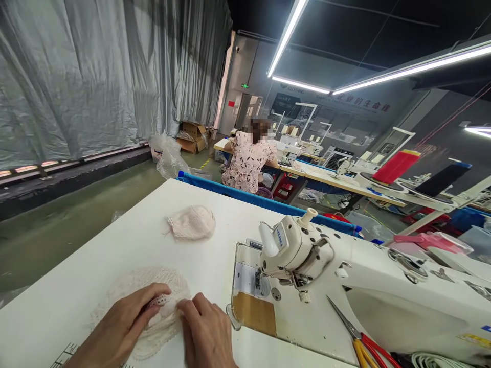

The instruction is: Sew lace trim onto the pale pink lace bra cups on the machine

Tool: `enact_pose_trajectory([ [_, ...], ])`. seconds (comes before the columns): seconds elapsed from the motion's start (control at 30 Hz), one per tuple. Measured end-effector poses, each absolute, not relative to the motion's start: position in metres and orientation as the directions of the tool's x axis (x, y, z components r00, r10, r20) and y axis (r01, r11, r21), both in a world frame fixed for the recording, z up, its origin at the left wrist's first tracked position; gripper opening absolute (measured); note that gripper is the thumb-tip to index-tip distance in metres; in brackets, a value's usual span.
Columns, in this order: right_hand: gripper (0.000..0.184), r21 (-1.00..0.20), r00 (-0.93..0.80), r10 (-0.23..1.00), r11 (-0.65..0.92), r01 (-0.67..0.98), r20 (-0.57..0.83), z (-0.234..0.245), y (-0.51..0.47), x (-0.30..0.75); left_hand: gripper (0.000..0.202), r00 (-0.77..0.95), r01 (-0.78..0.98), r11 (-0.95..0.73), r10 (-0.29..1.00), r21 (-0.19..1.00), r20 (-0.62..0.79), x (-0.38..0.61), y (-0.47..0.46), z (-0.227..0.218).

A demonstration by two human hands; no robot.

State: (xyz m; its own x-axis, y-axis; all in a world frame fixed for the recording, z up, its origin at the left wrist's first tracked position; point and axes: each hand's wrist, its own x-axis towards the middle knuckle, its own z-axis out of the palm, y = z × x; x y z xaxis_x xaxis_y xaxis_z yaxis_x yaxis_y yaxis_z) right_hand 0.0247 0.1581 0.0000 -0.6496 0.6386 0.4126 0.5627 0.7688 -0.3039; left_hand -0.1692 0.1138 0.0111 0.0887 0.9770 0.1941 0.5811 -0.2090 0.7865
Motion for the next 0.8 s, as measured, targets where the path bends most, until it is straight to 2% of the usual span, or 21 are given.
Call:
enact_pose_trajectory([
  [0.1, 0.017, -0.260, -0.657, 0.633, 0.771, 0.581, 0.410, 0.003, 0.162, 0.022, 0.030, 0.224, 0.712, -0.246, 0.967, 0.657, 0.120, -0.168, 0.114, 0.012],
  [0.2, 0.014, -0.354, -0.642, 0.664, 0.748, 0.561, 0.384, 0.006, 0.166, 0.021, 0.023, 0.225, 0.773, -0.210, 0.973, 0.599, 0.052, -0.165, 0.114, 0.014],
  [0.27, 0.014, -0.409, -0.633, 0.663, 0.747, 0.525, 0.400, 0.009, 0.169, 0.021, 0.017, 0.200, 0.777, -0.175, 0.979, 0.605, 0.026, -0.164, 0.114, 0.015],
  [0.4, 0.015, -0.430, -0.595, 0.666, 0.746, 0.509, 0.450, 0.015, 0.174, 0.018, 0.014, 0.171, 0.755, -0.138, 0.985, 0.641, 0.010, -0.163, 0.115, 0.020],
  [0.5, 0.016, -0.473, -0.572, 0.648, 0.760, 0.445, 0.503, 0.020, 0.180, 0.006, 0.030, 0.154, 0.689, -0.141, 0.987, 0.711, 0.046, -0.168, 0.122, 0.030],
  [0.57, 0.017, -0.506, -0.553, 0.622, 0.780, 0.369, 0.555, 0.024, 0.185, -0.007, 0.037, 0.101, 0.611, -0.111, 0.993, 0.784, 0.062, -0.176, 0.130, 0.039],
  [0.67, 0.019, -0.572, -0.493, 0.592, 0.793, 0.211, 0.638, 0.037, 0.191, -0.027, 0.036, -0.030, 0.490, -0.086, 0.993, 0.867, 0.115, -0.191, 0.134, 0.059],
  [0.73, 0.020, -0.606, -0.426, 0.587, 0.788, 0.107, 0.688, 0.050, 0.186, -0.031, 0.037, -0.218, 0.470, -0.088, 0.952, 0.878, 0.213, -0.201, 0.125, 0.072],
  [0.8, 0.019, -0.623, -0.331, 0.599, 0.781, 0.040, 0.729, 0.064, 0.174, -0.020, 0.039, -0.432, 0.520, -0.093, 0.829, 0.849, 0.356, -0.207, 0.108, 0.083],
])
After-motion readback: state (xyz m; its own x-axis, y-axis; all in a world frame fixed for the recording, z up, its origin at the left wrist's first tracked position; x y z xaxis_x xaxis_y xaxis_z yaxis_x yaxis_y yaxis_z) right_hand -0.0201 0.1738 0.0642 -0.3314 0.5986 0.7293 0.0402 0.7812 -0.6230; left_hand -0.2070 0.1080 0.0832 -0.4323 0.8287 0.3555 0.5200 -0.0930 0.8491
